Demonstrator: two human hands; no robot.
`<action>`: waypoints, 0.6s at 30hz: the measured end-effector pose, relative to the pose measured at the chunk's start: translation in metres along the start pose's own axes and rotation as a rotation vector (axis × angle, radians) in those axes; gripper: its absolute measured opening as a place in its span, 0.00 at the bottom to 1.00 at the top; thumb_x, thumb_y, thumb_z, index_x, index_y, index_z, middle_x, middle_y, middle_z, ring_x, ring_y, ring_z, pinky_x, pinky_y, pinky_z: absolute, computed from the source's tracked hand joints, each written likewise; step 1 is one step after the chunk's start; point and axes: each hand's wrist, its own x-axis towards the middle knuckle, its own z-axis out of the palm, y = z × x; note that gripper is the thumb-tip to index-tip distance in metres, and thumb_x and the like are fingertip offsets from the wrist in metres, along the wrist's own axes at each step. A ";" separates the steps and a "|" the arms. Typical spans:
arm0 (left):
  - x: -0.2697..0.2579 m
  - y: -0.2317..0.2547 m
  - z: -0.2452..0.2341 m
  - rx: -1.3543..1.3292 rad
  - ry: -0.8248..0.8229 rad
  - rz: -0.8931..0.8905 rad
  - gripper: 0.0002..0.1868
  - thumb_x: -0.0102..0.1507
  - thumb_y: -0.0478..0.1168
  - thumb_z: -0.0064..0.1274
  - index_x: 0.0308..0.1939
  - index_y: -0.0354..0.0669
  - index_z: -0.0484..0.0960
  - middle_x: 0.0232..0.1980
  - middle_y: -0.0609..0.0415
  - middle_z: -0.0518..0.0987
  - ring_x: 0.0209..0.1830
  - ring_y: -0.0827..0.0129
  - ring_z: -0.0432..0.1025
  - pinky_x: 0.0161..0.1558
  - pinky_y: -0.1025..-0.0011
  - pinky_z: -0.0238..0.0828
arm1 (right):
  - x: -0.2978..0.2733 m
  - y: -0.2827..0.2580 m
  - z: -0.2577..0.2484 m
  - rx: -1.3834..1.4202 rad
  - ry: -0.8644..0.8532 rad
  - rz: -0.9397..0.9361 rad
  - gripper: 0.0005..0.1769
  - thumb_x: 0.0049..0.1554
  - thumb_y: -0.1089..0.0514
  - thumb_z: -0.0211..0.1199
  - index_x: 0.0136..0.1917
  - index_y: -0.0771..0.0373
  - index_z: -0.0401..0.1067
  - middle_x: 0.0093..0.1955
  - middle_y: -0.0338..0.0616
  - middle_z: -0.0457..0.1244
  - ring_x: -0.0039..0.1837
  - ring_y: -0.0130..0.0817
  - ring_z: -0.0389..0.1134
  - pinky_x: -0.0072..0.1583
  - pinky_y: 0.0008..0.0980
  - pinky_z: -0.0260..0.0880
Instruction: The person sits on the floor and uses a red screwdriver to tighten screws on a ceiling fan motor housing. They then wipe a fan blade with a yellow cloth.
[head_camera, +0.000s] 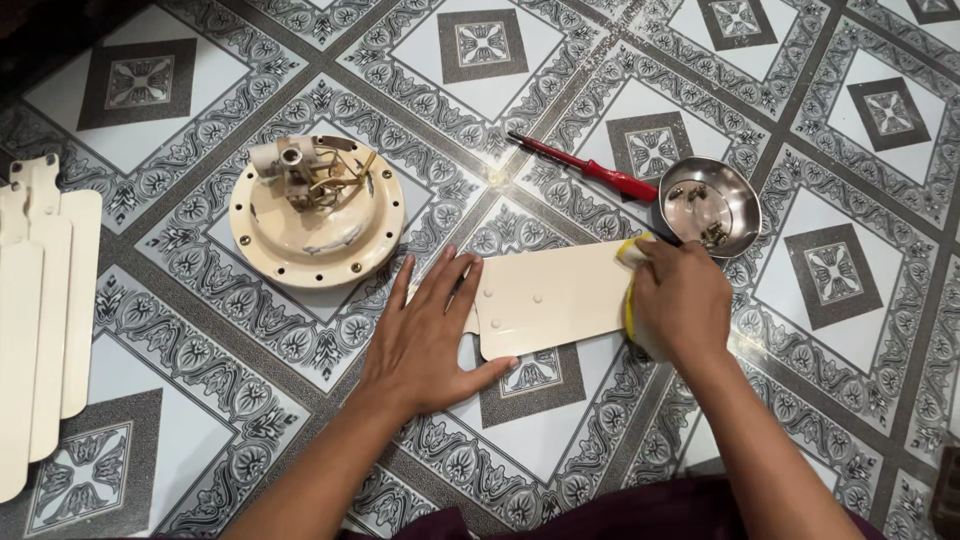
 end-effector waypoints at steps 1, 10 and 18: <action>0.000 0.001 0.000 -0.005 0.006 0.000 0.61 0.53 0.78 0.44 0.76 0.38 0.50 0.80 0.47 0.52 0.81 0.63 0.37 0.76 0.50 0.22 | -0.003 0.001 0.000 0.005 0.030 0.029 0.18 0.59 0.59 0.60 0.61 0.54 0.79 0.53 0.56 0.67 0.50 0.52 0.71 0.56 0.47 0.71; 0.000 0.001 0.001 -0.009 0.039 0.018 0.60 0.54 0.76 0.46 0.76 0.37 0.51 0.79 0.46 0.53 0.82 0.61 0.38 0.77 0.50 0.23 | -0.021 -0.039 0.027 0.106 -0.097 -0.353 0.17 0.56 0.62 0.59 0.56 0.49 0.81 0.47 0.50 0.67 0.47 0.48 0.71 0.51 0.45 0.73; 0.000 0.002 -0.004 -0.007 0.029 0.001 0.61 0.53 0.77 0.46 0.76 0.37 0.51 0.78 0.46 0.53 0.81 0.62 0.38 0.77 0.50 0.23 | -0.015 -0.020 0.037 0.096 0.030 -0.293 0.17 0.56 0.60 0.59 0.57 0.50 0.81 0.50 0.53 0.67 0.48 0.51 0.71 0.52 0.46 0.72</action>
